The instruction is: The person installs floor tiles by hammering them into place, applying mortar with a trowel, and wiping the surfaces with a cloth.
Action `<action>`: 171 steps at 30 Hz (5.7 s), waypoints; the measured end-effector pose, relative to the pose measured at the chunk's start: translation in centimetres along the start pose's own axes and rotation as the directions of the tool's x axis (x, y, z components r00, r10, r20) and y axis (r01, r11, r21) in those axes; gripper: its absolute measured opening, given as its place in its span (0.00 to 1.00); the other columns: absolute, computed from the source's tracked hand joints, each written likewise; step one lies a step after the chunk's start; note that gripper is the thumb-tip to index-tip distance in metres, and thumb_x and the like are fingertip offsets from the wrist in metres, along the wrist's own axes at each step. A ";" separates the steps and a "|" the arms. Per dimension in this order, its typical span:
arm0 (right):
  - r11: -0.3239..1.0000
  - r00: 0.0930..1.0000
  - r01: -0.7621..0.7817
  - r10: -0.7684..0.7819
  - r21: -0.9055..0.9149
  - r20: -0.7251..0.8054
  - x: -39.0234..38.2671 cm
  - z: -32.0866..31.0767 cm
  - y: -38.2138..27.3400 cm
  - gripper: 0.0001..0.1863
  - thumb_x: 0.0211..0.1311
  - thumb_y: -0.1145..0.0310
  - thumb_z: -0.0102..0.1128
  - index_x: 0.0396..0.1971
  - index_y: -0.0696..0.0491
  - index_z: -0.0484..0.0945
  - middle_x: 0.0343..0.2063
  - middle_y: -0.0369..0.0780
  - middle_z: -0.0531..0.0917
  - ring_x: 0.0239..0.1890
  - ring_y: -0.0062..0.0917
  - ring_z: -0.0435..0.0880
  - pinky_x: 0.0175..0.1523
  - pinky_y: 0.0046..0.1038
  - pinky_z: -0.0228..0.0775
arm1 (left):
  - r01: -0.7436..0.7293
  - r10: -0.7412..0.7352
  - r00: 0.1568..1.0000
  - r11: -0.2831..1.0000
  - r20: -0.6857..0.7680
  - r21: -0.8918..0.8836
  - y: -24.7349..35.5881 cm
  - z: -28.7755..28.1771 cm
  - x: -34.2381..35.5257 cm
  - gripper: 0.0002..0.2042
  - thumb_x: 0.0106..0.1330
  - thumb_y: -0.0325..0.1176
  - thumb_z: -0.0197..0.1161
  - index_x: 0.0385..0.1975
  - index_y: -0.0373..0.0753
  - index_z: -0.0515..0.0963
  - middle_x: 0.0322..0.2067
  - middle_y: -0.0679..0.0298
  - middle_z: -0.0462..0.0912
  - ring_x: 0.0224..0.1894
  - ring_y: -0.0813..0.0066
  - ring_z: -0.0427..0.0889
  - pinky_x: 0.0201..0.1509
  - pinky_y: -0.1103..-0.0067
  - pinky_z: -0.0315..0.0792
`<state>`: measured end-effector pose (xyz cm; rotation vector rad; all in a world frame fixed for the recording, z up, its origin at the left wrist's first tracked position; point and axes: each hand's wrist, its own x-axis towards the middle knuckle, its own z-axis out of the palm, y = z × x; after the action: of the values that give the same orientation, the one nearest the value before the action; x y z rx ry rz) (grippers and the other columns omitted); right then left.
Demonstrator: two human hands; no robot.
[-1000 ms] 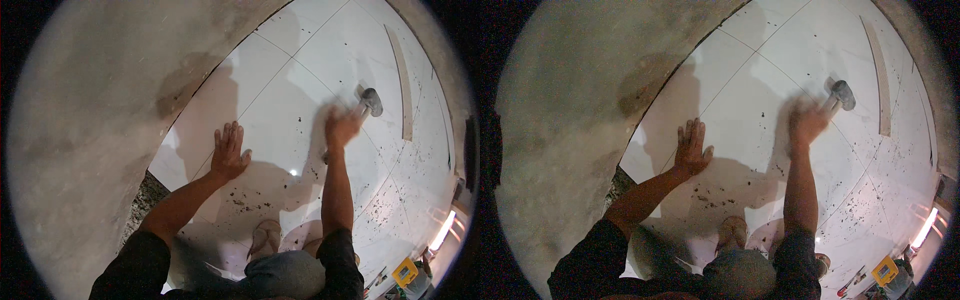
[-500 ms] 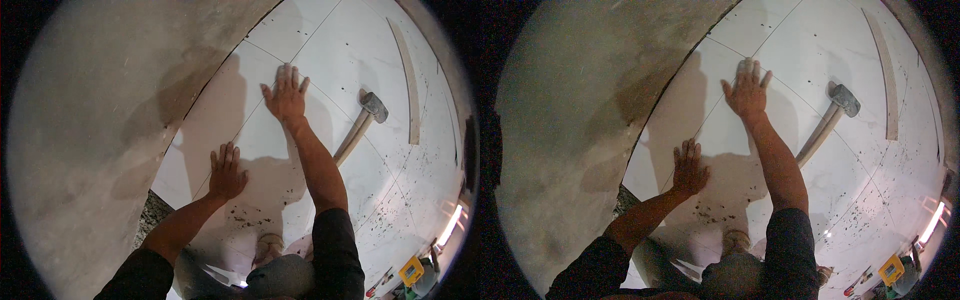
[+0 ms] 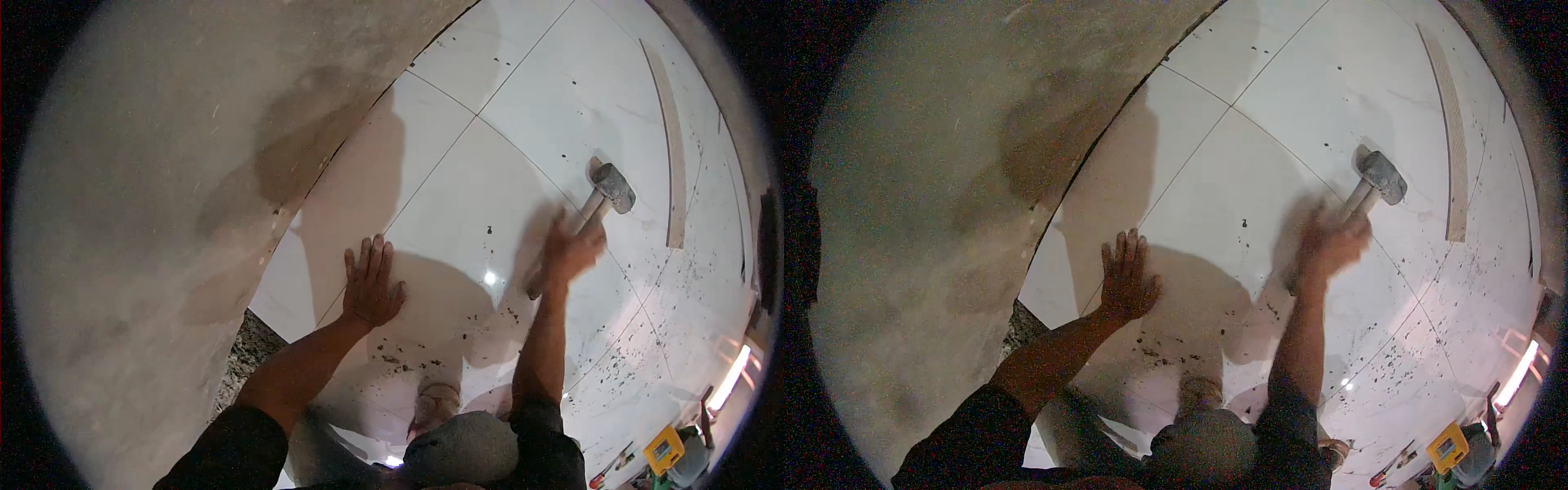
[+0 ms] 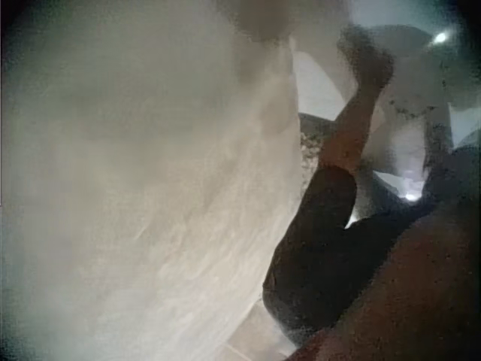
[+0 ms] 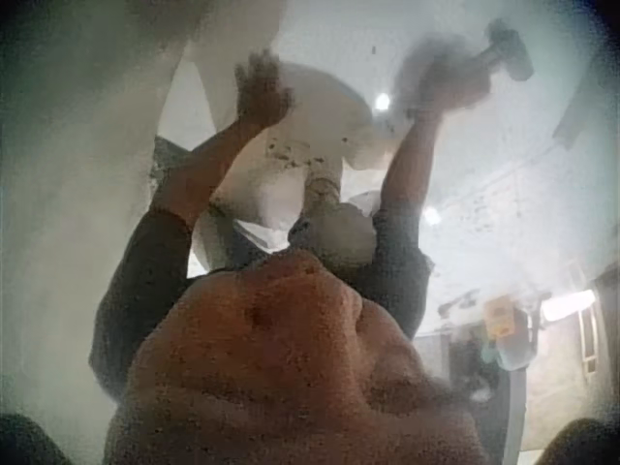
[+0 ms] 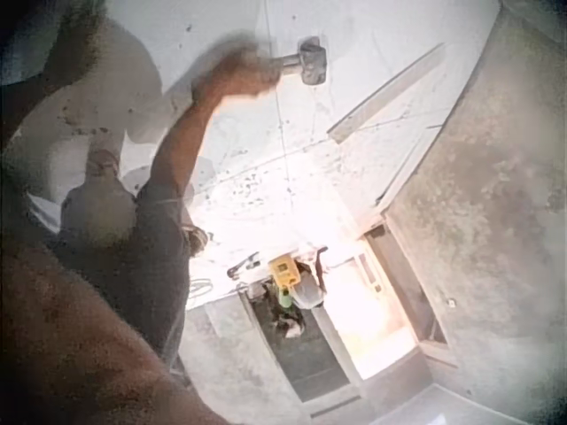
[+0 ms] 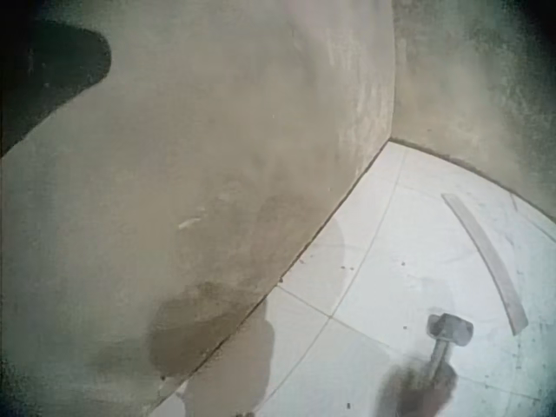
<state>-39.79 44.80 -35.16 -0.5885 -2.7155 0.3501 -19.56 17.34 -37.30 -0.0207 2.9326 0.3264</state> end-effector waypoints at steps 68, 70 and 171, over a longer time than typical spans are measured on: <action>0.498 0.913 -0.343 -0.023 0.797 0.407 -2.5 4.2 -3.2 0.18 0.68 0.54 0.50 0.37 0.57 0.67 0.25 0.38 0.73 0.24 0.22 0.73 0.30 0.26 0.68 | -0.375 0.365 0.903 0.927 -0.226 0.000 7.2 -1.1 26.3 0.37 0.64 0.51 0.52 0.65 0.29 0.52 0.67 0.43 0.49 0.70 0.46 0.46 0.71 0.53 0.41; 0.453 0.887 -0.405 -0.016 0.794 0.462 -2.5 4.1 -3.3 0.18 0.67 0.54 0.51 0.37 0.57 0.67 0.24 0.38 0.73 0.24 0.20 0.73 0.29 0.25 0.68 | -0.383 0.372 0.900 0.924 -0.228 -0.004 7.3 -1.0 26.1 0.38 0.64 0.52 0.52 0.65 0.29 0.53 0.67 0.44 0.49 0.71 0.47 0.46 0.71 0.53 0.40; 0.859 0.362 0.181 -0.510 0.478 0.780 -42.0 -18.3 -4.5 0.20 0.63 0.61 0.58 0.46 0.56 0.64 0.23 0.51 0.80 0.26 0.45 0.82 0.30 0.38 0.73 | 0.326 -0.385 0.741 -0.509 0.550 -0.797 -22.8 -3.3 -23.9 0.22 0.66 0.39 0.49 0.55 0.31 0.65 0.54 0.46 0.72 0.53 0.56 0.74 0.59 0.62 0.67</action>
<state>1.43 25.51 -28.61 0.5018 -3.5005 1.2714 4.12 -5.77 -34.49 -1.3178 1.2149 2.4253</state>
